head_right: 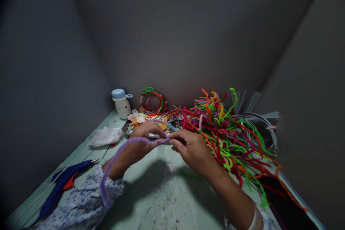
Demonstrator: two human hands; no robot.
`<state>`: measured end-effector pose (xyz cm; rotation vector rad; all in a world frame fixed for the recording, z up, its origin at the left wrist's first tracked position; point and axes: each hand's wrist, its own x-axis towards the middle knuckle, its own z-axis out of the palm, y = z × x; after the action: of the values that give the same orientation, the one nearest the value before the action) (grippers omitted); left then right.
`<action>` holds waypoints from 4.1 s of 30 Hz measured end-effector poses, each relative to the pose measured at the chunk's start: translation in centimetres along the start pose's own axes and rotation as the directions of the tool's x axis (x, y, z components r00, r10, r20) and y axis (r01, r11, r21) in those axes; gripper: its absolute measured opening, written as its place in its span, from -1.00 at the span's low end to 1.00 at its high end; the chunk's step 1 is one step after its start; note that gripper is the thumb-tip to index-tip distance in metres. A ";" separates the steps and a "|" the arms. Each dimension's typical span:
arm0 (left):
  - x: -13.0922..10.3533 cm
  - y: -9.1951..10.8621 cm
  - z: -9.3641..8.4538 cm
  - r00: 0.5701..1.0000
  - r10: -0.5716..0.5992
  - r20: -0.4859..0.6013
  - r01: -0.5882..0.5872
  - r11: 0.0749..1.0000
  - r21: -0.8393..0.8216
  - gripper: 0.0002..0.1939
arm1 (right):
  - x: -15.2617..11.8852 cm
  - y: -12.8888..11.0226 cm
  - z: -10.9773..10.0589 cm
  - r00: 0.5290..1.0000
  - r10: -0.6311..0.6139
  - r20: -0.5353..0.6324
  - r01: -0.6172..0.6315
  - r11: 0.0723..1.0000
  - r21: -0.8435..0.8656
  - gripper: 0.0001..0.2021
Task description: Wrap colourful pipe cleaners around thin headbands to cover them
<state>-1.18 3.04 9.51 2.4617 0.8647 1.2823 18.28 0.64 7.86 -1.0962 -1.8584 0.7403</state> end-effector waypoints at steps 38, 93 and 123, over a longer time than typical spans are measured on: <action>-0.1 0.7 0.4 0.856 -0.463 0.228 0.505 0.844 -0.182 -0.80 | -0.1 0.4 0.4 0.977 -0.213 -0.010 0.199 0.927 -0.317 -0.91; -7.0 -1.5 7.5 0.837 -0.542 0.072 0.527 0.766 -0.368 -0.81 | -3.8 7.8 5.6 0.928 0.362 0.089 -0.306 0.603 0.737 -0.75; -7.3 -2.4 8.3 0.791 -0.593 0.150 0.563 0.611 -0.556 -0.73 | -3.7 7.9 5.7 0.928 0.361 0.096 -0.293 0.543 0.787 -0.81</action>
<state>1.36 1.08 -1.35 1.4889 0.9873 1.1288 17.42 0.38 -2.55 -0.8319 -1.0075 1.5401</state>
